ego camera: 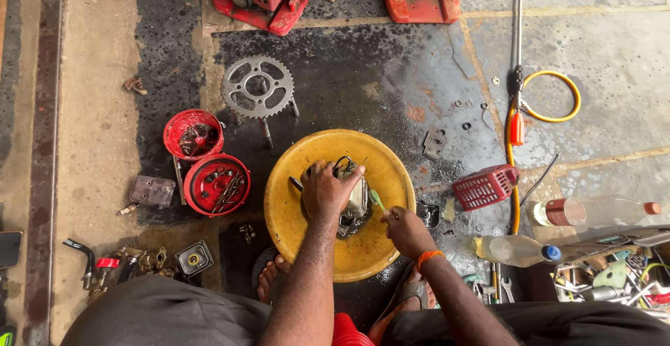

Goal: The person sits on a low stool and scrubs a small engine assembly placed in a yellow plastic basin on the floor, holding the engine with one hand while brushing it with a green brush in the other, turning the engine to reach different sides and dipping it in the basin water.

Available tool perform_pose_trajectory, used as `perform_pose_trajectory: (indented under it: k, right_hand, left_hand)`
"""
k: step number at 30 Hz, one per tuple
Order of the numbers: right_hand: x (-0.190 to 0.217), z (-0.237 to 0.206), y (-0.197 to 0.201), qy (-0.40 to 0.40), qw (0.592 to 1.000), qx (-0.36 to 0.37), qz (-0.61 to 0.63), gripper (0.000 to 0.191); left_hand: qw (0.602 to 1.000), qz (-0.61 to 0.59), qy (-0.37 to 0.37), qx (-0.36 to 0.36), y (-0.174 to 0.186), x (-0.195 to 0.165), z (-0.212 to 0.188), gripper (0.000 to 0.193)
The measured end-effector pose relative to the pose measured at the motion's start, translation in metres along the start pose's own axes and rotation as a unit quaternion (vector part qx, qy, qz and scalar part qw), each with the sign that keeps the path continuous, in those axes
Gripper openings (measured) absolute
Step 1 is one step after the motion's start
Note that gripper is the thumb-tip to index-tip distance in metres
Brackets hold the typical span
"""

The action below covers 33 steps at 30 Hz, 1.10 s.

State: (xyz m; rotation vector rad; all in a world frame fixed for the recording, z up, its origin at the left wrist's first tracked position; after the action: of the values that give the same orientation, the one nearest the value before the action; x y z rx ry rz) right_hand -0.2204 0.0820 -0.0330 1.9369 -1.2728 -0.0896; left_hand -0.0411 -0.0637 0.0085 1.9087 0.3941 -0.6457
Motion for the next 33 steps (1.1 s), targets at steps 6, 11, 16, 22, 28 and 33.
perform_pose_trajectory:
  k: [6,11,16,22,28,33]
  right_hand:
    - [0.051,-0.003,-0.017,0.053,0.990,-0.103,0.080,0.032]
    - [0.043,-0.015,-0.033,-0.034,0.997,-0.071,0.014,0.037]
    - [0.046,-0.022,-0.029,0.033,0.993,-0.107,0.019,0.033]
    - [0.052,-0.011,-0.029,0.031,0.995,-0.098,-0.003,0.032]
    - [0.050,-0.034,-0.034,0.046,0.994,-0.068,0.070,0.035]
    - [0.074,-0.038,-0.025,0.057,0.988,-0.114,0.086,0.038]
  left_hand:
    - [0.998,0.004,-0.037,-0.047,-0.006,0.005,0.008,0.096]
    - [0.997,0.018,-0.052,-0.048,-0.012,0.011,0.013,0.097]
    - [0.998,0.022,-0.034,-0.050,-0.019,0.014,0.012,0.096]
    - [1.000,0.006,-0.005,-0.028,-0.013,0.015,0.010,0.098]
    - [0.999,-0.024,0.001,-0.040,-0.009,0.015,0.011,0.089]
    - [0.997,0.011,-0.037,-0.060,-0.006,0.014,0.012,0.084]
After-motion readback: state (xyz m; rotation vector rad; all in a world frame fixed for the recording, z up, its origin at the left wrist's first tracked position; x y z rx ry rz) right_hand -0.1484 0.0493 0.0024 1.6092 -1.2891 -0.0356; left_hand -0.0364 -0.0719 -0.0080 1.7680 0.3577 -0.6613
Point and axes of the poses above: each hand's wrist, its own z-axis towards the middle knuckle, its own y-axis out of the back of the hand, x = y × z, the point moved 4 cm from there along z, towards the middle knuckle, and after that the axes turned 12 degrees about -y, right-handed, at the moved point
